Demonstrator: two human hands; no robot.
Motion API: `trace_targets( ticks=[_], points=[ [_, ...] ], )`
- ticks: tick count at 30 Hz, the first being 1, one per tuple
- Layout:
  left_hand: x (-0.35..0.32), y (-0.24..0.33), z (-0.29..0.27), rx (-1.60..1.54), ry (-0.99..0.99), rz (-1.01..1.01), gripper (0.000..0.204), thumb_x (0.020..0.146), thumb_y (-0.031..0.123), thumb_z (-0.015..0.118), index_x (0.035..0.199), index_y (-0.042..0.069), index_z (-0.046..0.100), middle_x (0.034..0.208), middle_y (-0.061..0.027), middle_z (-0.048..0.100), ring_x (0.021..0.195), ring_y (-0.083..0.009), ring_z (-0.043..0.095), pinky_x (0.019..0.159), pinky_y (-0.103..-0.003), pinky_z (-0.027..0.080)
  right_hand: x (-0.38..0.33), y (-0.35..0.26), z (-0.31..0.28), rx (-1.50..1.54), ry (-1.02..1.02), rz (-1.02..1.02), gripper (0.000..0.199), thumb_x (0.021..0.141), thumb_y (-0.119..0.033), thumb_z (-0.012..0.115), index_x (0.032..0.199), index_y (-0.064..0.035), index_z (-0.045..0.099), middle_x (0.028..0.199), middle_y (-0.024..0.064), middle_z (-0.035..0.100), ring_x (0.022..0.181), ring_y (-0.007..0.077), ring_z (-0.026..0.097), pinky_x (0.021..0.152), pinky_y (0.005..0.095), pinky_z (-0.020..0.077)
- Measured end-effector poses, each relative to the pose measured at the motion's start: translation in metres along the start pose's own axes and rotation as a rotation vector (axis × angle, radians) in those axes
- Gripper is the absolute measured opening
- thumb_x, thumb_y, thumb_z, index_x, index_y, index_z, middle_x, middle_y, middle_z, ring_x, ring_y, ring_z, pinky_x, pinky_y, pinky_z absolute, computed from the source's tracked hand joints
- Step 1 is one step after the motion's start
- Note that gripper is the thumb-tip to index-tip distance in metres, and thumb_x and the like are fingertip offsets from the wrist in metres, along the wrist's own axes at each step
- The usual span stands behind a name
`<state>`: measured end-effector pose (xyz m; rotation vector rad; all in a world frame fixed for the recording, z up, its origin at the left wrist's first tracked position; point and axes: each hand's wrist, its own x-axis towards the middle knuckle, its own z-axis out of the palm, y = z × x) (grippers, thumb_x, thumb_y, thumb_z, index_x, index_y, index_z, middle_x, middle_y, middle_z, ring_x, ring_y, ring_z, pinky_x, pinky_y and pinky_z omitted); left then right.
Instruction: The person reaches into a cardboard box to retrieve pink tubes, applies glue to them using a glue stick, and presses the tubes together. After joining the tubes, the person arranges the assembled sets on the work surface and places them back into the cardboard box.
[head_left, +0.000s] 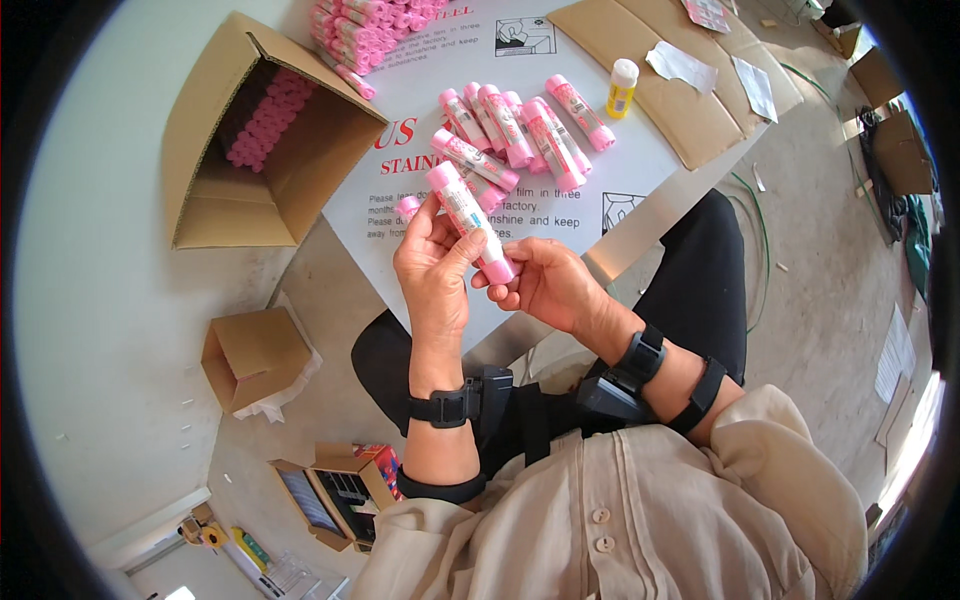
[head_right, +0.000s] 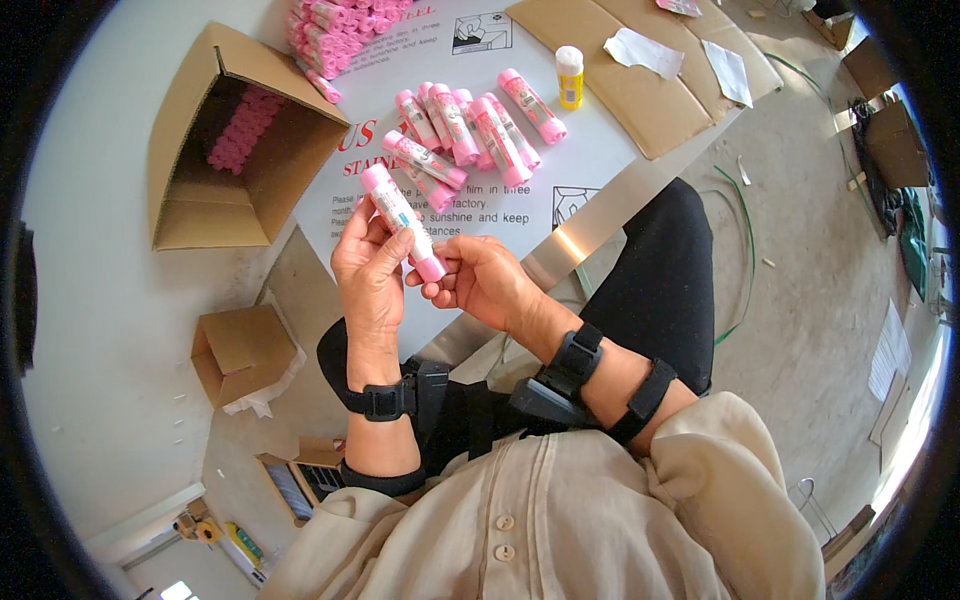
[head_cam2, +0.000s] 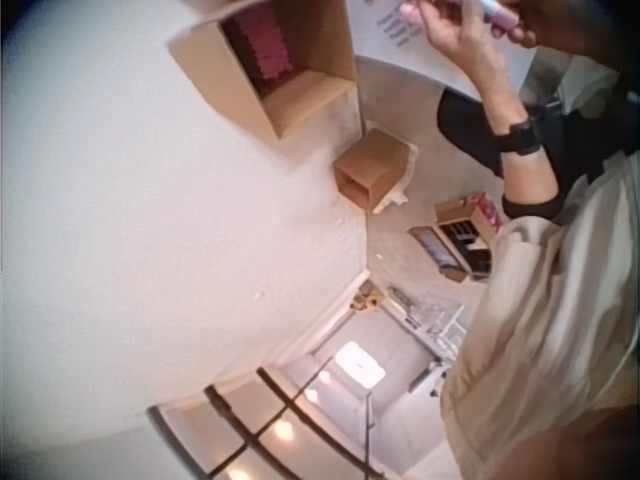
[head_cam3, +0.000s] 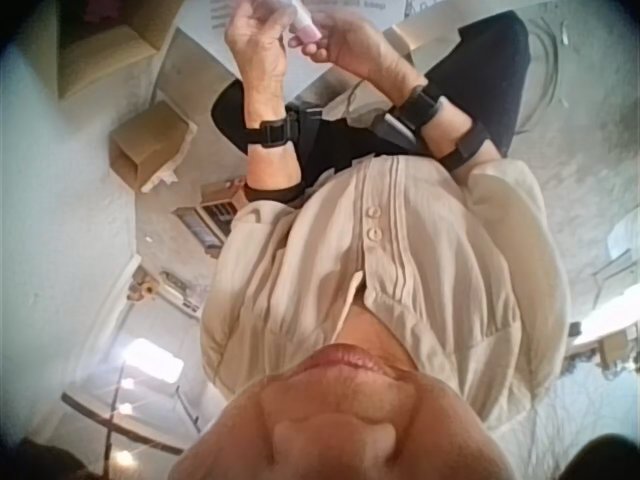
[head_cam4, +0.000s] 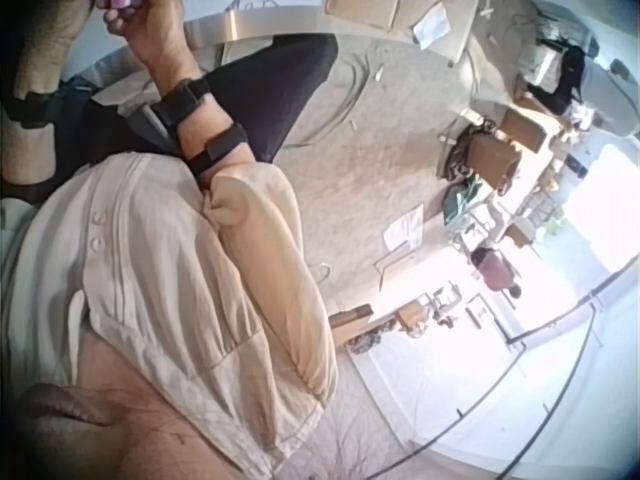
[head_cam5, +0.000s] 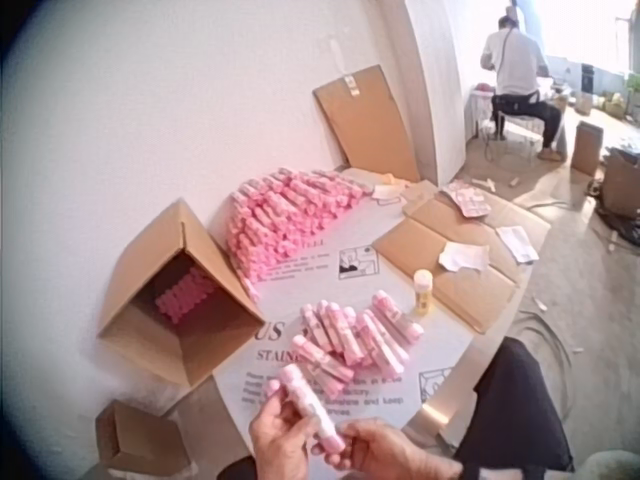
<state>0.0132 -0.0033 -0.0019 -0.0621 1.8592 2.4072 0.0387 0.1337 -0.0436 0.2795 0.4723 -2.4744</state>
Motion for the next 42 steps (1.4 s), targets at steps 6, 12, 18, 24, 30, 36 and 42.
trace_targets(
  ticks=[6,12,18,24,30,36,42],
  points=[
    [0.0,-0.003,0.004,0.011,0.031,0.01,0.054,0.08,-0.005,0.063,0.13,-0.005,0.044,0.099,-0.009,0.062,0.083,-0.0122,0.059,0.068,-0.024,0.05,0.002,0.003,-0.005,0.049,0.05,0.04,0.028,0.085,-0.011,0.046,0.1,0.0101,0.057,0.088,0.0222,0.064,0.067,0.0207,0.061,0.062,0.0312,0.0495],
    [0.0,0.001,0.003,-0.012,0.024,-0.04,0.057,0.078,-0.001,0.068,0.13,-0.005,0.043,0.104,-0.01,0.061,0.091,-0.0149,0.058,0.075,-0.025,0.05,0.003,0.008,-0.01,0.105,-0.059,0.009,0.028,0.085,-0.012,0.051,0.1,0.0093,0.058,0.09,0.0224,0.065,0.071,0.0204,0.062,0.065,0.0314,0.0493],
    [0.008,-0.015,-0.011,0.128,0.147,0.064,0.057,0.079,-0.002,0.065,0.13,-0.006,0.042,0.097,-0.0097,0.062,0.086,-0.0152,0.06,0.076,-0.029,0.05,0.004,0.003,-0.007,-0.004,-0.002,0.07,0.035,0.087,-0.023,0.052,0.102,0.0079,0.059,0.095,0.021,0.064,0.07,0.0186,0.059,0.065,0.0285,0.0471],
    [0.024,-0.041,-0.038,1.153,0.258,0.188,0.064,0.071,0.001,0.066,0.128,-0.007,0.04,0.111,-0.0233,0.054,0.099,-0.0344,0.057,0.087,-0.039,0.047,0.018,-0.003,-0.023,-1.422,0.474,-0.674,0.023,0.081,-0.017,0.066,0.095,-0.0002,0.059,0.083,0.017,0.06,0.063,0.0274,0.061,0.058,0.0353,0.0501],
    [0.029,-0.053,-0.038,1.494,0.205,0.37,0.064,0.067,0.0,0.068,0.125,-0.005,0.04,0.105,-0.0211,0.051,0.098,-0.0388,0.051,0.085,-0.043,0.045,0.058,-0.031,-0.014,-1.97,0.385,-1.047,0.029,0.079,-0.01,0.06,0.104,-0.0005,0.051,0.094,0.0145,0.057,0.065,0.0307,0.063,0.057,0.0391,0.0514],
    [0.026,-0.056,-0.035,1.663,0.218,0.33,0.058,0.068,0.002,0.068,0.121,-0.002,0.045,0.113,-0.0191,0.048,0.111,-0.0374,0.043,0.091,-0.047,0.04,0.089,-0.032,-0.024,-2.227,0.518,-0.709,0.029,0.078,-0.009,0.058,0.104,0.0013,0.051,0.081,0.0142,0.06,0.065,0.0299,0.065,0.055,0.0379,0.0522],
    [0.036,-0.077,-0.07,1.34,0.361,0.467,0.052,0.073,0.005,0.067,0.122,0.0,0.047,0.13,-0.0181,0.04,0.121,-0.0385,0.037,0.097,-0.05,0.034,0.074,-0.038,-0.022,-1.076,0.359,-0.585,0.027,0.086,-0.011,0.056,0.108,0.0049,0.057,0.075,0.0122,0.063,0.053,0.0166,0.055,0.045,0.0276,0.0414]
  ],
)
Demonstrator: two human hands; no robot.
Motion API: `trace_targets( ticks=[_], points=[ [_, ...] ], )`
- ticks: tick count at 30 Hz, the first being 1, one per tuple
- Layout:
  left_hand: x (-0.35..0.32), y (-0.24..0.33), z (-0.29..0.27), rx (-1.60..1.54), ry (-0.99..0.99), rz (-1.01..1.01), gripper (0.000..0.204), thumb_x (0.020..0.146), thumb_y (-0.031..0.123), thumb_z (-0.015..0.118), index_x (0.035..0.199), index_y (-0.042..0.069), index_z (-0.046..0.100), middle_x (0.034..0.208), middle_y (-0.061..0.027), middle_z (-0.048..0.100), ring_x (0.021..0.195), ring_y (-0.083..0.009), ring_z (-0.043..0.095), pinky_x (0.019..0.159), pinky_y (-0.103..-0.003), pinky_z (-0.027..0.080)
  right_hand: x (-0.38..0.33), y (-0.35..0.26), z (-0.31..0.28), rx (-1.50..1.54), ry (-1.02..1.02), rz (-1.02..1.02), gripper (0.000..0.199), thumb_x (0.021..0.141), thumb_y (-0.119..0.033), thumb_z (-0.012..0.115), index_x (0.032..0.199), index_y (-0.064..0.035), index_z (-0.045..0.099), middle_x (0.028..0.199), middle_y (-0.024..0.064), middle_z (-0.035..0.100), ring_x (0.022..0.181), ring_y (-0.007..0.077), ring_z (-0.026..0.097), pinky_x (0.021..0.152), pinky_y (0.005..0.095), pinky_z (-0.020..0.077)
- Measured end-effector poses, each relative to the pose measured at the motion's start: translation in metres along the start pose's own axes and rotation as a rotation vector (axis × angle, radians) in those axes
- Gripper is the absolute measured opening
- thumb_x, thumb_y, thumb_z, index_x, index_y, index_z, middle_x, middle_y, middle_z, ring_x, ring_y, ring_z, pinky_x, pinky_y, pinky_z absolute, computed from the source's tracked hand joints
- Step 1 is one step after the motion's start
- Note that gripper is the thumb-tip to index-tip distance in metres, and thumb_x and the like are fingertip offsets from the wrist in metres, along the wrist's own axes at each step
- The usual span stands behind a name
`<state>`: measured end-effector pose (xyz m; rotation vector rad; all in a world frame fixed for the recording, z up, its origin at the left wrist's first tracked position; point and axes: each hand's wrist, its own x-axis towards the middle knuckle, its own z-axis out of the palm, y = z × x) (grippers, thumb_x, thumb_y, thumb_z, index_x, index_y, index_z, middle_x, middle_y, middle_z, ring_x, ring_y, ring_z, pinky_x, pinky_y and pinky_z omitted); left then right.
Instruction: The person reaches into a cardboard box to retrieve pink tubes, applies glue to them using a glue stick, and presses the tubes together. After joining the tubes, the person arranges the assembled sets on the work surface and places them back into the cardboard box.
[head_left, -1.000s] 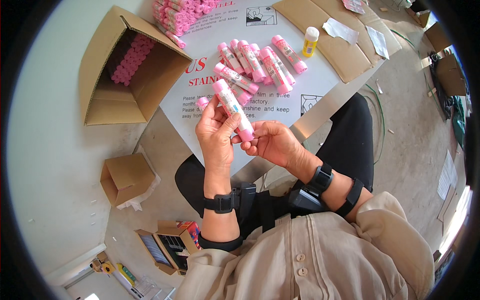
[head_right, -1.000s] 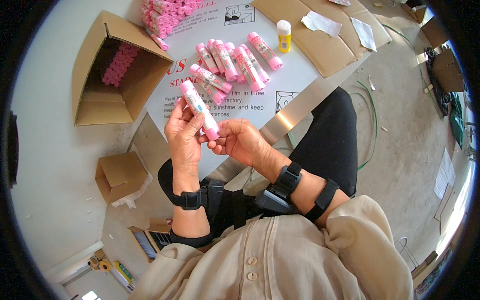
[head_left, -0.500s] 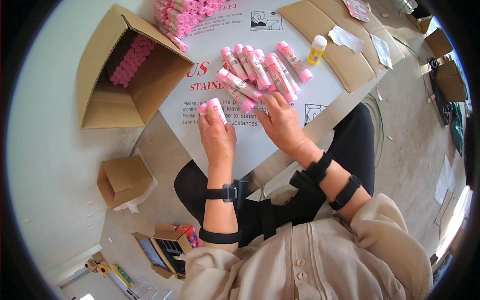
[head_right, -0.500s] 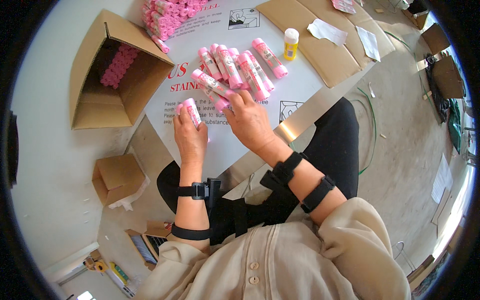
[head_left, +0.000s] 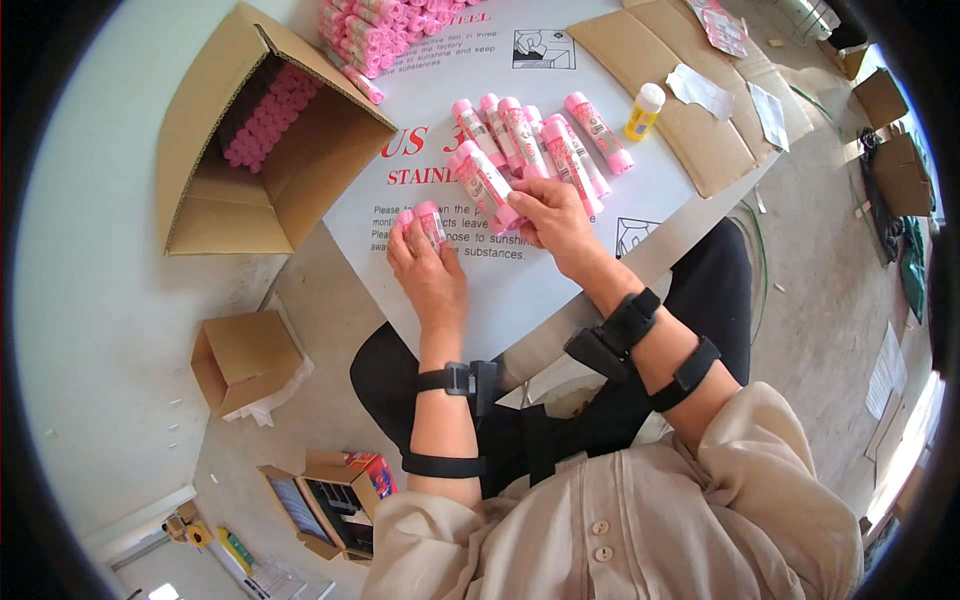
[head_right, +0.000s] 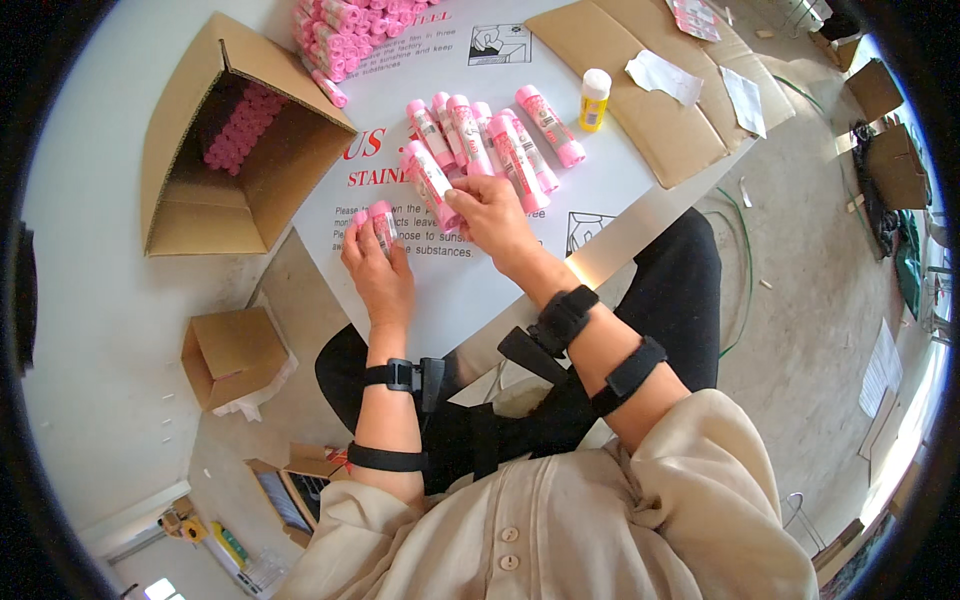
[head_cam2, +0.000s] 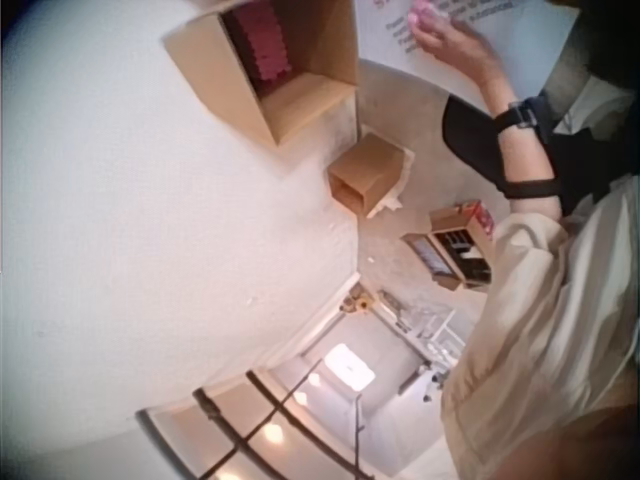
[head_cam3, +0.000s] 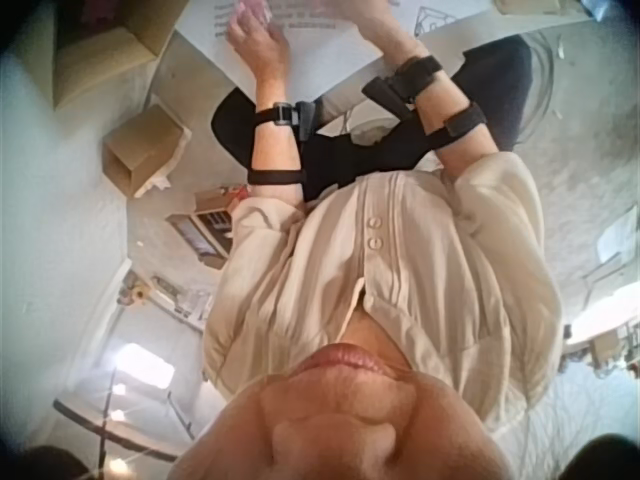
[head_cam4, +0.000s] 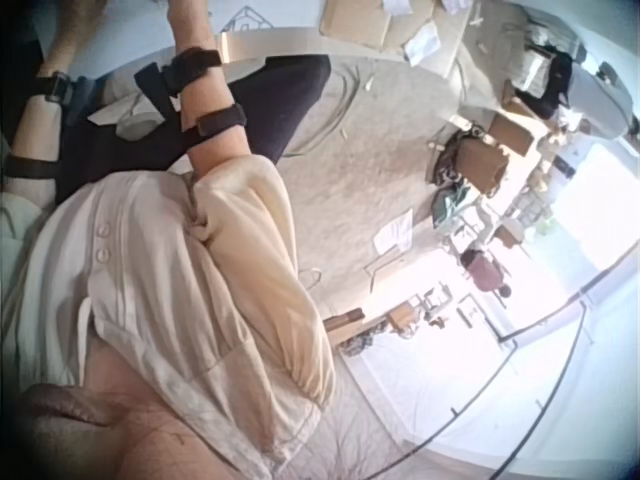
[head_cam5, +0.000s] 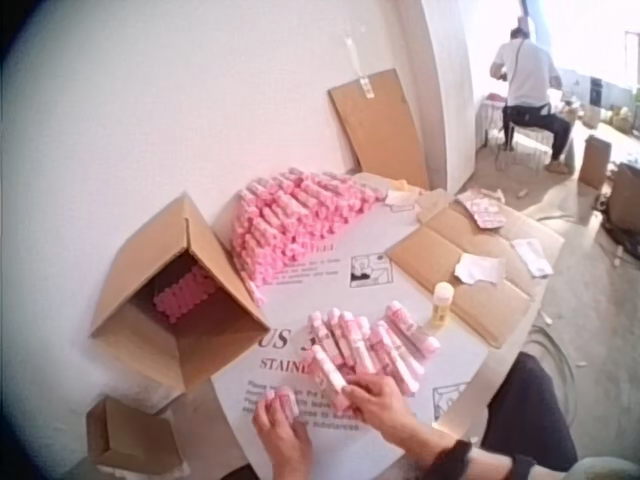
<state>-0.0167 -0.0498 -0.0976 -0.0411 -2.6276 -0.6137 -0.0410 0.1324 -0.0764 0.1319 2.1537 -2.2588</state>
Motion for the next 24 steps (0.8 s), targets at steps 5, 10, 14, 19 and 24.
trace_targets(
  ticks=[5,10,14,19,24],
  points=[
    [0.009,-0.002,-0.013,0.035,0.114,0.053,0.042,0.08,0.005,0.062,0.12,-0.001,0.05,0.12,-0.0184,0.05,0.109,-0.0341,0.049,0.091,-0.043,0.041,-0.025,-0.019,-0.008,0.755,-0.208,0.39,0.027,0.094,-0.011,0.05,0.117,0.002,0.057,0.081,0.0098,0.064,0.053,0.007,0.042,0.046,0.0187,0.0334],
    [0.017,0.047,-0.04,-0.729,-0.095,-0.355,0.033,0.091,0.014,0.056,0.119,-0.004,0.055,0.105,-0.013,0.062,0.09,-0.0188,0.059,0.078,-0.032,0.047,-0.043,-0.022,-0.008,0.822,-0.228,0.422,0.029,0.093,-0.012,0.051,0.12,-0.0004,0.056,0.085,0.0106,0.065,0.056,0.007,0.045,0.049,0.0186,0.0363],
    [0.019,0.068,-0.053,-1.253,-0.173,-0.483,0.032,0.091,0.008,0.055,0.12,-0.006,0.054,0.104,-0.01,0.063,0.089,-0.0129,0.059,0.076,-0.028,0.048,-0.053,-0.019,-0.001,0.847,-0.325,0.399,0.029,0.093,-0.013,0.053,0.12,-0.0015,0.057,0.086,0.0101,0.066,0.059,0.0075,0.048,0.053,0.0193,0.0404],
    [0.015,0.065,-0.056,-1.383,-0.201,-0.474,0.034,0.09,0.005,0.056,0.121,-0.007,0.052,0.105,-0.01,0.062,0.091,-0.0138,0.059,0.08,-0.029,0.047,-0.063,-0.028,0.002,0.873,-0.358,0.428,0.03,0.094,-0.014,0.051,0.121,-0.0009,0.056,0.093,0.0147,0.066,0.063,0.0086,0.048,0.059,0.0218,0.0416],
    [0.012,0.057,-0.056,-1.48,-0.221,-0.519,0.034,0.089,0.007,0.056,0.12,-0.006,0.051,0.109,-0.0174,0.061,0.101,-0.0251,0.061,0.091,-0.035,0.047,-0.07,-0.023,0.006,0.852,-0.372,0.411,0.034,0.089,-0.01,0.059,0.121,-0.0009,0.056,0.093,0.011,0.066,0.068,0.0091,0.052,0.061,0.0217,0.0425]
  ],
)
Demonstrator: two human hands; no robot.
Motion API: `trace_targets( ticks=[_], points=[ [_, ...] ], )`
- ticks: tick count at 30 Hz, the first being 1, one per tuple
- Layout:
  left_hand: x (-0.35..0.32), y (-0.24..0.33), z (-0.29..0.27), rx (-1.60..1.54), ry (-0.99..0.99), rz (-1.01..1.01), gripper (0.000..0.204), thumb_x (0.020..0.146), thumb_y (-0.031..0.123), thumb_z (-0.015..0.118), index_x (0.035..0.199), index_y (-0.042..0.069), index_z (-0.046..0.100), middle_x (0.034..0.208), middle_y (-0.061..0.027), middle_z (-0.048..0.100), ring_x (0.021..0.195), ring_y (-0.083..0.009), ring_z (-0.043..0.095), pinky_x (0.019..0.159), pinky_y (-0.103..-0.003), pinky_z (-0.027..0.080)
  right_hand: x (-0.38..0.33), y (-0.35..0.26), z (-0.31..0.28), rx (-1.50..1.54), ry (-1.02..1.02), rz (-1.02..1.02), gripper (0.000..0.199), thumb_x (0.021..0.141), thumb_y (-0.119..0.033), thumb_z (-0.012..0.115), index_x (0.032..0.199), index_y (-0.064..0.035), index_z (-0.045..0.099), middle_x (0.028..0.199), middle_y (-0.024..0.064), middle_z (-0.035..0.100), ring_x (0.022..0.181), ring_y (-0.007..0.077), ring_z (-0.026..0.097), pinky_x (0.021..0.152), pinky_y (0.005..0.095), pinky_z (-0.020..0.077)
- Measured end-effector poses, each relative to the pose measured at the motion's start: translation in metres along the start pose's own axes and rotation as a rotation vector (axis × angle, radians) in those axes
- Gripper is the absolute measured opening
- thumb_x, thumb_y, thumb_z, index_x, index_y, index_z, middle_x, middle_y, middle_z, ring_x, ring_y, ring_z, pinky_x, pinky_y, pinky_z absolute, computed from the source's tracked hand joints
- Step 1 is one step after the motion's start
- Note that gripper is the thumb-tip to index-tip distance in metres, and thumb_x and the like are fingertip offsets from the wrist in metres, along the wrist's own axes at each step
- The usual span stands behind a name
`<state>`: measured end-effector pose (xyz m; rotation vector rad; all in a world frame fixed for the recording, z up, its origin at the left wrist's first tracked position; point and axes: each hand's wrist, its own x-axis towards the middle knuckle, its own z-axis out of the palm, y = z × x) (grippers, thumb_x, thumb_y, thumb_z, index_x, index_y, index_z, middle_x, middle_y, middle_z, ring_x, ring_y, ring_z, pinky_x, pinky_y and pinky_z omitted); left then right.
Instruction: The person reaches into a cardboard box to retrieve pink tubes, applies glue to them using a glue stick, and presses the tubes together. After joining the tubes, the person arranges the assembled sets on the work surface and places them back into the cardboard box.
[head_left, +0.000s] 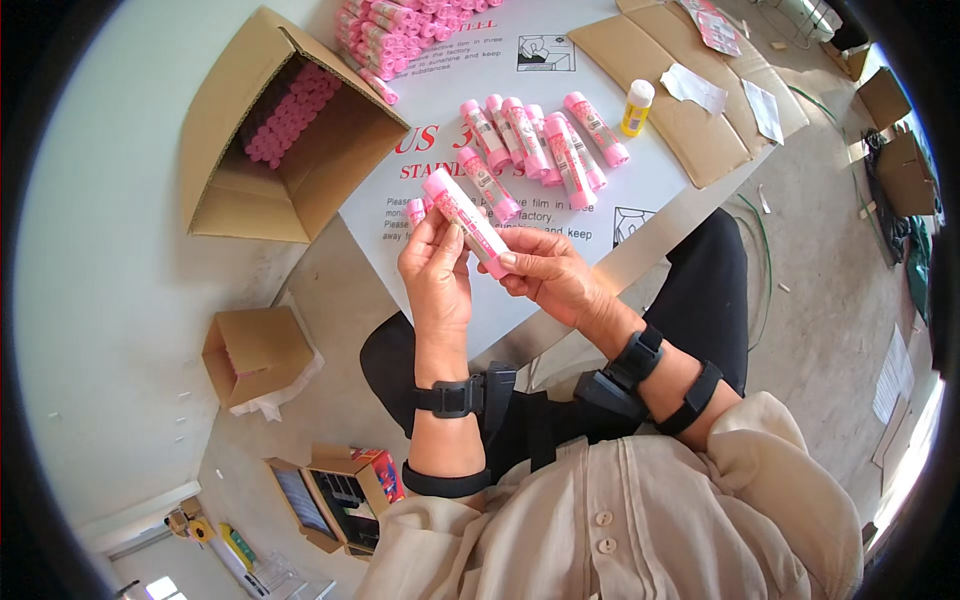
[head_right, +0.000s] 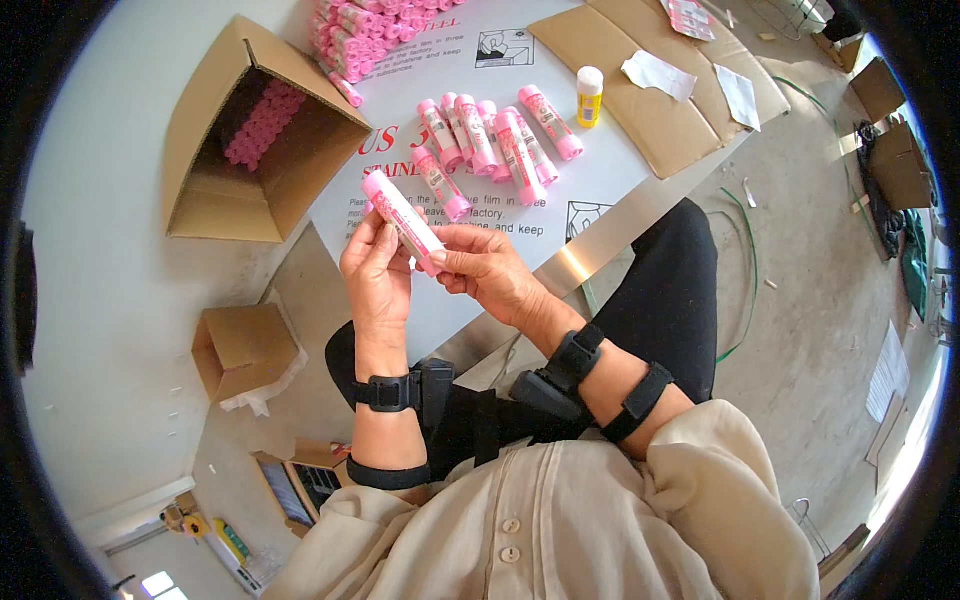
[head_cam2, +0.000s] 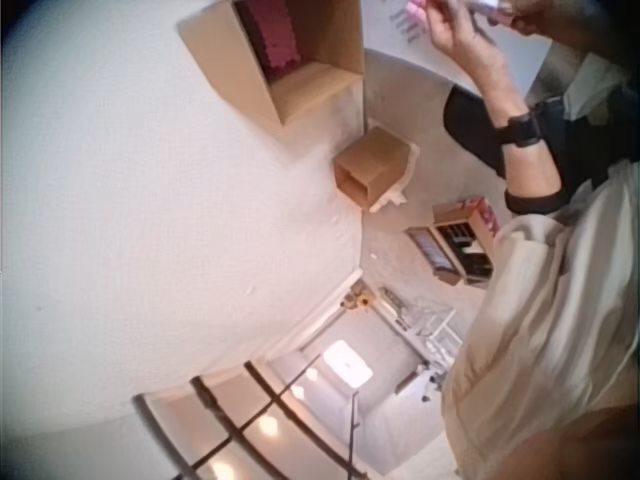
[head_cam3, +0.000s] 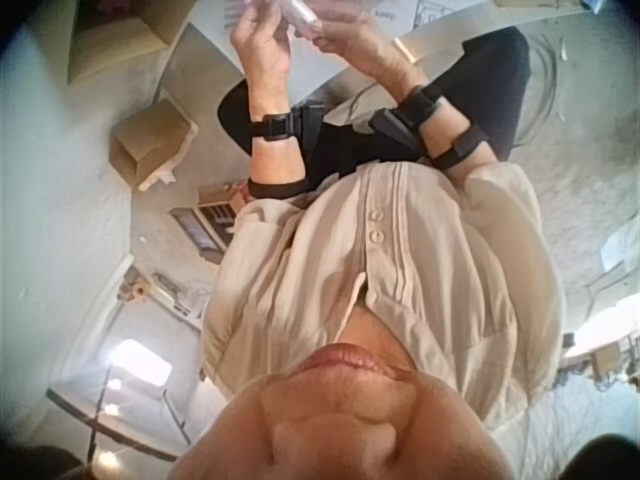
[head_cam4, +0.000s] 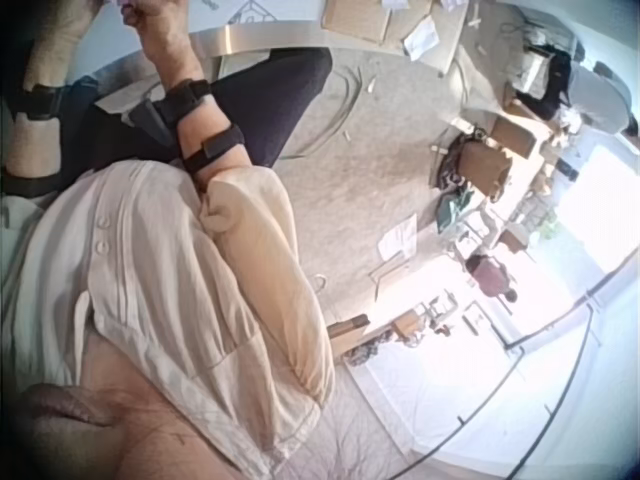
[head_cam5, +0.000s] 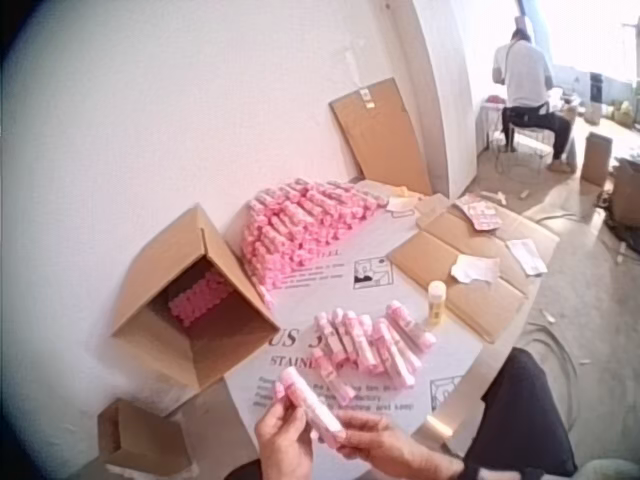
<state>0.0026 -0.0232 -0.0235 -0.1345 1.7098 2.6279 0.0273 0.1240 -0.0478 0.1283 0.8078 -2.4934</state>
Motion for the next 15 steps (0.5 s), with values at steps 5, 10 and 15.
trace_targets(
  ticks=[5,10,15],
  points=[
    [-0.004,0.008,0.006,-0.072,-0.041,-0.041,0.032,0.091,0.004,0.053,0.121,-0.007,0.051,0.11,-0.0185,0.061,0.099,-0.0243,0.061,0.089,-0.034,0.048,-0.003,0.002,0.005,-0.177,0.11,-0.111,0.042,0.076,-0.003,0.072,0.117,-0.004,0.06,0.092,0.0055,0.067,0.077,0.0076,0.057,0.063,0.0217,0.0416],
    [-0.003,0.008,0.006,-0.064,-0.036,-0.051,0.029,0.092,0.005,0.052,0.118,-0.007,0.052,0.109,-0.0201,0.062,0.1,-0.0249,0.061,0.09,-0.034,0.048,-0.003,0.007,0.013,-0.251,0.196,-0.242,0.044,0.071,0.003,0.073,0.113,-0.0033,0.062,0.088,0.0049,0.067,0.076,0.008,0.058,0.065,0.0228,0.0446],
    [-0.002,0.007,0.005,-0.033,-0.026,-0.042,0.03,0.092,0.007,0.053,0.119,-0.006,0.051,0.108,-0.0191,0.062,0.1,-0.0245,0.061,0.09,-0.035,0.048,-0.002,0.008,0.014,-0.278,0.207,-0.249,0.046,0.07,0.004,0.074,0.113,-0.0038,0.062,0.091,0.0056,0.068,0.077,0.0084,0.058,0.065,0.0239,0.0441]
  ],
)
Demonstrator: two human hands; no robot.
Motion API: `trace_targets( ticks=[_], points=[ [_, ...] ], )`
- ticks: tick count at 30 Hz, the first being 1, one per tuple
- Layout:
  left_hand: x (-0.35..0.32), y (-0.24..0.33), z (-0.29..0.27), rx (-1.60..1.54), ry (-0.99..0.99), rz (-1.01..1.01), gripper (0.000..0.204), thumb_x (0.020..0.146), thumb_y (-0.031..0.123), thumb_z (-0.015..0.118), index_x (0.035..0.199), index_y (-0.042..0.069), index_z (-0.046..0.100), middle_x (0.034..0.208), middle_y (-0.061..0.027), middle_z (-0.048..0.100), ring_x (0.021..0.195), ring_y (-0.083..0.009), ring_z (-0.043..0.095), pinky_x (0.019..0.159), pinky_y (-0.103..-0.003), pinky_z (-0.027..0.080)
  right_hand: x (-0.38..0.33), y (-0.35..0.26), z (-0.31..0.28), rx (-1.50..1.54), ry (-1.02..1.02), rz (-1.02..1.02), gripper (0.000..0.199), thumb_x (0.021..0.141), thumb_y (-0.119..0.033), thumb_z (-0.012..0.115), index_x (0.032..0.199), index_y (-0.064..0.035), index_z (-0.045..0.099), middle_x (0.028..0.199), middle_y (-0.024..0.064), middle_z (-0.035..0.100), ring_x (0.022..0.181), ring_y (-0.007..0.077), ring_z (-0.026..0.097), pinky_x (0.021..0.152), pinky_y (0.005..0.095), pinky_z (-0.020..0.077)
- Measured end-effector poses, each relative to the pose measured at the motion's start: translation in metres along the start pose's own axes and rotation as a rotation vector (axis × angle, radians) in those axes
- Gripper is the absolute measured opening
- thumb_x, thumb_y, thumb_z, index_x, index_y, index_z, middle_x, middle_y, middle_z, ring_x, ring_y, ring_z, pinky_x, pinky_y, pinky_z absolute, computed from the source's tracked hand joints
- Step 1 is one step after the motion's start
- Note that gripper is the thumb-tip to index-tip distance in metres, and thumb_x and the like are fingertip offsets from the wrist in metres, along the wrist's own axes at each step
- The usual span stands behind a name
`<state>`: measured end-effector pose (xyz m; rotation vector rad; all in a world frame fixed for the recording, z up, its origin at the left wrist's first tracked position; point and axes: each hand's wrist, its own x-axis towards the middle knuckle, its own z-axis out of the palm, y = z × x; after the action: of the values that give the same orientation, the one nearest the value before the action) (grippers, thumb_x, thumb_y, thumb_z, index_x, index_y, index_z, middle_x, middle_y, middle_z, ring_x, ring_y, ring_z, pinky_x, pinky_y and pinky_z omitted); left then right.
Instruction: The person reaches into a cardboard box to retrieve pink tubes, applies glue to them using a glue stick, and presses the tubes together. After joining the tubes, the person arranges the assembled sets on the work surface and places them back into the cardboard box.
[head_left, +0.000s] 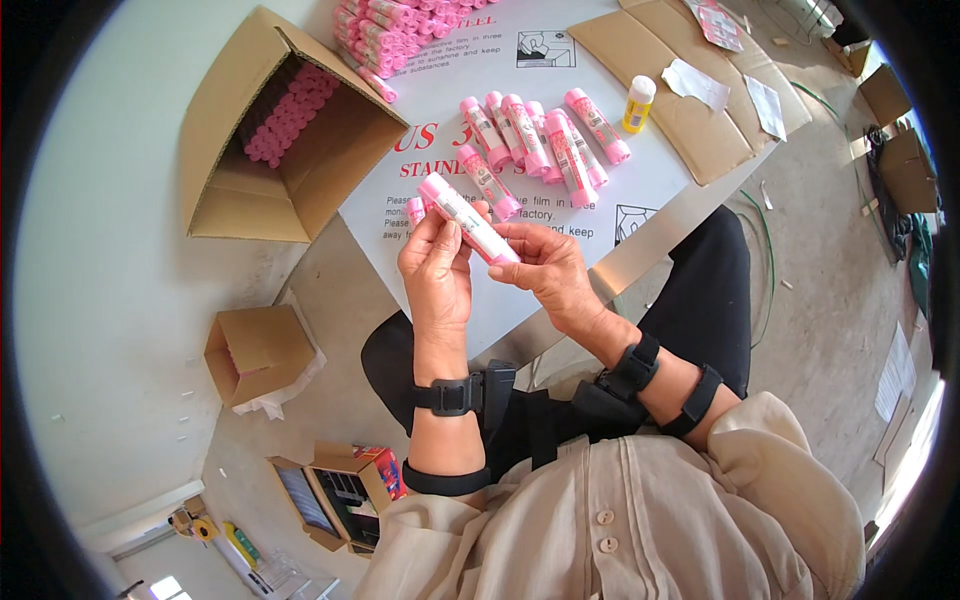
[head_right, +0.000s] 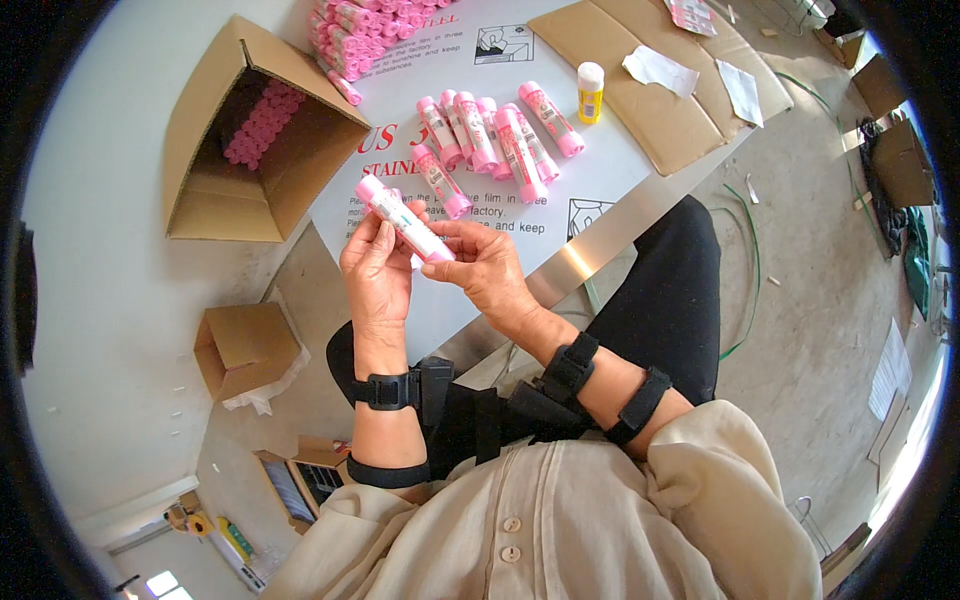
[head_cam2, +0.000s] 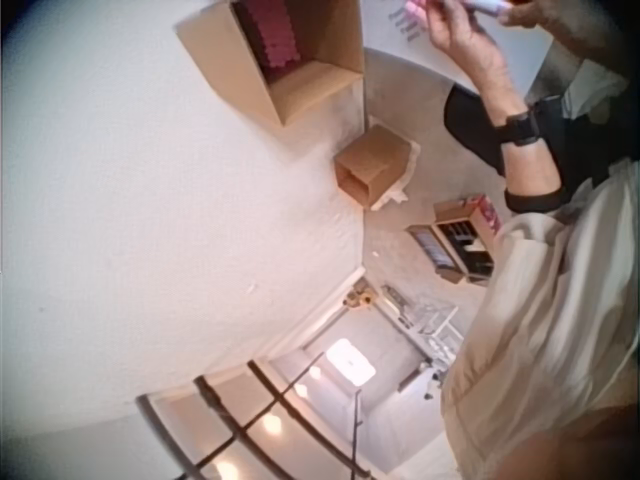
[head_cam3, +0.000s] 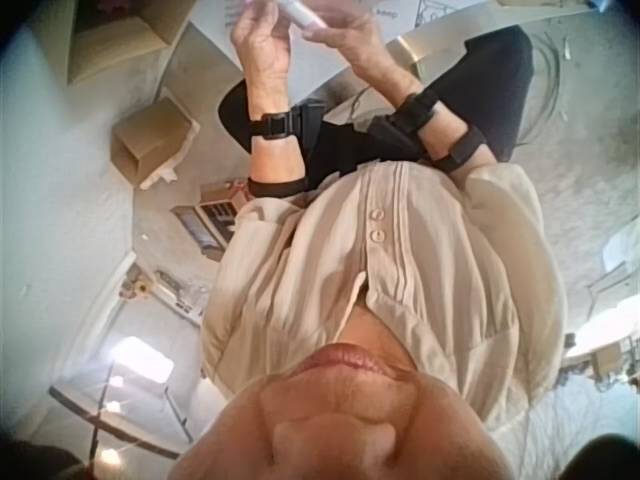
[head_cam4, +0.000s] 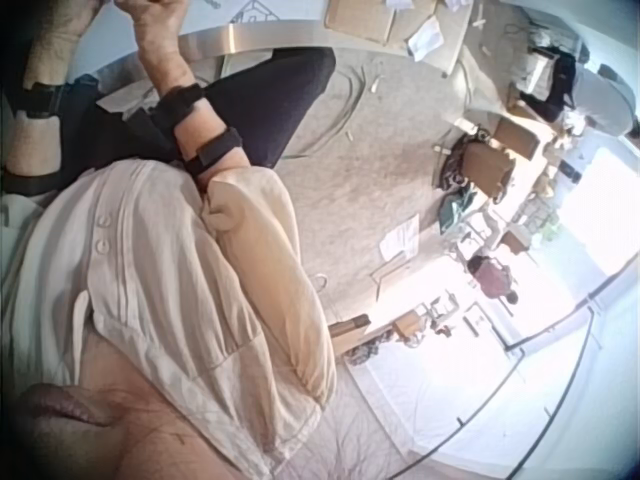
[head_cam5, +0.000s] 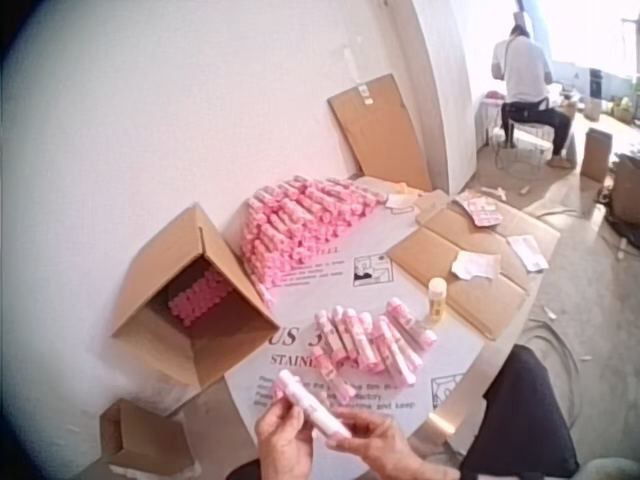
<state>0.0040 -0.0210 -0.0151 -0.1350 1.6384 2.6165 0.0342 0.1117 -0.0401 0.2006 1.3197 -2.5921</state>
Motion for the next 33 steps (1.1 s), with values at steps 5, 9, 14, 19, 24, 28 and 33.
trace_targets(
  ticks=[5,9,14,19,24,28,33],
  points=[
    [0.001,-0.002,0.0,-0.021,-0.026,-0.003,0.032,0.091,0.008,0.055,0.12,-0.005,0.05,0.107,-0.0192,0.062,0.1,-0.024,0.061,0.091,-0.035,0.047,-0.001,0.008,0.003,-0.11,0.058,-0.134,0.04,0.071,0.006,0.072,0.109,0.0,0.061,0.08,-0.0004,0.06,0.07,0.0057,0.053,0.064,0.0212,0.0464],
    [0.001,-0.004,0.0,-0.005,-0.041,0.014,0.035,0.091,0.009,0.056,0.122,-0.005,0.049,0.107,-0.0195,0.062,0.1,-0.0236,0.06,0.092,-0.035,0.046,-0.004,0.008,0.006,-0.235,0.103,-0.168,0.036,0.071,0.005,0.072,0.105,0.0001,0.06,0.075,-0.0036,0.054,0.065,0.0039,0.047,0.058,0.0199,0.043],
    [0.001,-0.004,-0.002,-0.021,-0.049,0.007,0.035,0.092,0.009,0.055,0.123,-0.005,0.048,0.107,-0.02,0.062,0.099,-0.0235,0.06,0.091,-0.035,0.047,-0.005,0.007,0.005,-0.305,0.087,-0.158,0.035,0.071,0.001,0.074,0.103,0.0001,0.061,0.074,-0.0029,0.054,0.063,0.0037,0.046,0.056,0.0197,0.0423],
    [0.001,-0.004,0.001,-0.024,-0.012,-0.022,0.033,0.092,0.008,0.055,0.121,-0.006,0.049,0.106,-0.0197,0.062,0.096,-0.0231,0.061,0.088,-0.034,0.049,-0.006,0.007,0.004,-0.259,0.078,-0.133,0.033,0.073,0.0,0.074,0.103,0.0019,0.061,0.076,-0.0016,0.057,0.065,0.0043,0.05,0.058,0.0202,0.0441],
    [0.004,-0.007,0.0,0.062,0.02,-0.031,0.026,0.09,0.006,0.056,0.114,-0.005,0.052,0.104,-0.0169,0.063,0.092,-0.0219,0.062,0.084,-0.033,0.05,-0.005,0.003,0.006,-0.187,0.067,-0.077,0.03,0.075,-0.001,0.073,0.102,0.0039,0.06,0.078,0.0004,0.06,0.07,0.0056,0.054,0.061,0.0206,0.046],
    [0.008,-0.007,-0.01,0.103,0.017,-0.029,0.029,0.089,0.004,0.057,0.116,-0.005,0.053,0.105,-0.0136,0.063,0.093,-0.0179,0.061,0.084,-0.03,0.048,-0.001,0.005,0.004,-0.157,0.043,-0.037,0.028,0.077,-0.002,0.072,0.101,0.0045,0.06,0.079,0.002,0.061,0.071,0.0068,0.055,0.062,0.0219,0.0468],
    [0.037,0.0,-0.063,0.558,0.36,0.151,0.038,0.086,0.0,0.057,0.123,-0.006,0.052,0.103,-0.0073,0.059,0.091,-0.0132,0.057,0.081,-0.028,0.046,0.019,0.011,-0.021,-0.599,0.159,-0.109,0.035,0.078,-0.019,0.073,0.1,0.0035,0.057,0.078,0.0106,0.058,0.065,0.0158,0.058,0.058,0.0293,0.0468]
  ],
)
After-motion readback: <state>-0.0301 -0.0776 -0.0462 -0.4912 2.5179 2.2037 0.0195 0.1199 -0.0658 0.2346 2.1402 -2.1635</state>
